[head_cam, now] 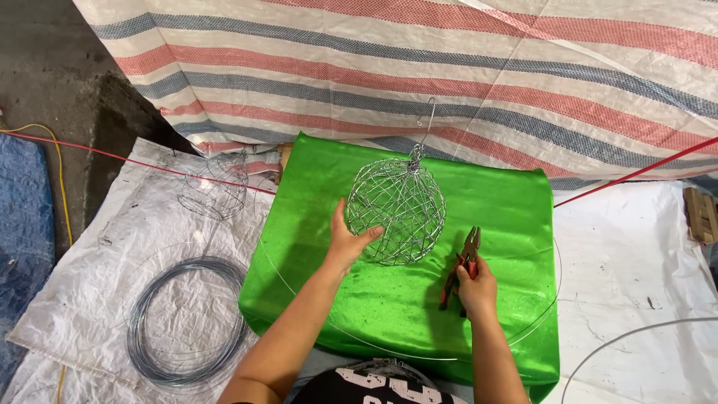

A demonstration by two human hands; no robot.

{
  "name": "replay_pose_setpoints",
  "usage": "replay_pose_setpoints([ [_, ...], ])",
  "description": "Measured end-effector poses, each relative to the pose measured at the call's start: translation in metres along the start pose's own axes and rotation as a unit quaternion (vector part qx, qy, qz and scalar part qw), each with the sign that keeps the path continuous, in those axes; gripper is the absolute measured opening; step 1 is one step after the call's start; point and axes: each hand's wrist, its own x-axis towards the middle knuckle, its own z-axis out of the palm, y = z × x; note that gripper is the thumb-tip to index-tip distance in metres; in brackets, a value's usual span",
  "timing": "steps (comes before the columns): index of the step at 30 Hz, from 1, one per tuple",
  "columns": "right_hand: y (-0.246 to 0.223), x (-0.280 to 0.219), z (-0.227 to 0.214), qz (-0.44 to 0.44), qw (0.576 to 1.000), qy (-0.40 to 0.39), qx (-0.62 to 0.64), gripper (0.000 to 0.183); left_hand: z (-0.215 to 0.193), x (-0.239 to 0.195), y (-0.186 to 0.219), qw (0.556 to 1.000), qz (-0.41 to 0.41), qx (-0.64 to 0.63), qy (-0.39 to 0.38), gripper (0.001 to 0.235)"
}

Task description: Finalizing the construction of a wire mesh cage by trimming and shaping the wire with pliers.

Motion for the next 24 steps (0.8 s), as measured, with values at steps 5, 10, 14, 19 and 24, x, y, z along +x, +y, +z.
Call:
replay_pose_setpoints([
  [5, -0.005, 0.001, -0.003, -0.057, 0.986, 0.015, -0.154, 0.058, -0.005, -0.004, -0.014, 0.998, -0.040, -0.036, -0.013, 0.131],
  [10, 0.003, 0.003, -0.003, -0.063, 0.972, 0.029, -0.225, 0.059, -0.005, -0.009, -0.017, 0.994, -0.065, -0.083, -0.017, 0.124],
  [14, -0.023, -0.017, -0.013, -0.128, 0.965, 0.061, -0.219, 0.054, -0.003, -0.018, -0.002, 0.982, -0.116, -0.145, -0.006, 0.115],
  [19, -0.085, -0.046, 0.002, -0.305, 0.950, 0.065, -0.024, 0.043, -0.004, -0.005, -0.021, 0.971, -0.146, -0.190, 0.013, 0.107],
  [24, -0.138, -0.064, 0.028, -0.204, 0.974, -0.073, -0.068, 0.076, -0.004, -0.008, -0.019, 0.962, -0.164, -0.217, 0.017, 0.102],
])
